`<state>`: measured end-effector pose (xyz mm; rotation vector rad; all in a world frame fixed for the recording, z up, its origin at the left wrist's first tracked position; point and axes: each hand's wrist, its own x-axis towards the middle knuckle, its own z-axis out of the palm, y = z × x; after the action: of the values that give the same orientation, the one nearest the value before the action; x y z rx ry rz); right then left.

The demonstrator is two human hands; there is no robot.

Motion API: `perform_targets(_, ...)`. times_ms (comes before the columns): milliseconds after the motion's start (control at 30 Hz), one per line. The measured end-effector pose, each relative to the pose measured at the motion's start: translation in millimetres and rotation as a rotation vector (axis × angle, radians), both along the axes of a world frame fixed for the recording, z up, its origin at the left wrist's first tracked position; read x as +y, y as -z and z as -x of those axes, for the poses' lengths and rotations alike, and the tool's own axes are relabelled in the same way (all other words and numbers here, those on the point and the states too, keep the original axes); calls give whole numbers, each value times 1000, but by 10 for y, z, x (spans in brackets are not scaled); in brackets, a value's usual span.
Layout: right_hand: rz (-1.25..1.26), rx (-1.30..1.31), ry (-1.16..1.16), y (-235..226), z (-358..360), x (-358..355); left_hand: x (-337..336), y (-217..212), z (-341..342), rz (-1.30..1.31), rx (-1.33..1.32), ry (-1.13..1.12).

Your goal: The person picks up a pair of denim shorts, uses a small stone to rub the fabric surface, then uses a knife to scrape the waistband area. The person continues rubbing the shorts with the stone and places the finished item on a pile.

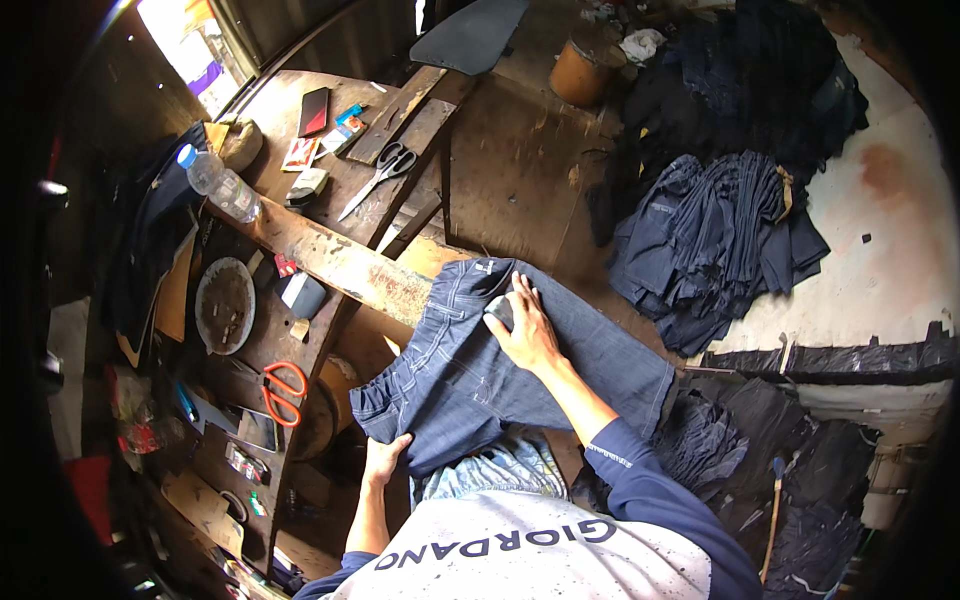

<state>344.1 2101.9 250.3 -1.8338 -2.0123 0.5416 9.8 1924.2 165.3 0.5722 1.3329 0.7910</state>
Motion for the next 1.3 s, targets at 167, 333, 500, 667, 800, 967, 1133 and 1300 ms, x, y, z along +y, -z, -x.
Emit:
perform_targets(167, -89, 159, -16, 120, 70, -177, -12, 56, -138, -12, -235, -305)
perform_targets(333, -143, 127, -135, 141, 191, -419, -52, 111, -298, 41, 123, -328)
perform_targets(500, -111, 142, -155, -150, 291, -543, -10, 235, -177, 2, 405, -120)
perform_targets(667, 59, 419, -67, -419, 18, -289, 58, 443, -278, -8, 388, -75)
perform_targets(800, -29, 16, 60, -316, -167, -39, 71, 411, -375, 75, 465, -125)
perform_targets(967, 1, -29, -81, -79, -135, -188, 59, 180, -290, -4, 395, -115)
perform_targets(1133, -49, -18, -161, -46, -115, -445, 1, 138, -412, 55, 73, -384)
perform_targets(1300, -12, -14, -142, -110, -98, -416, -56, 47, -472, 25, 222, -382)
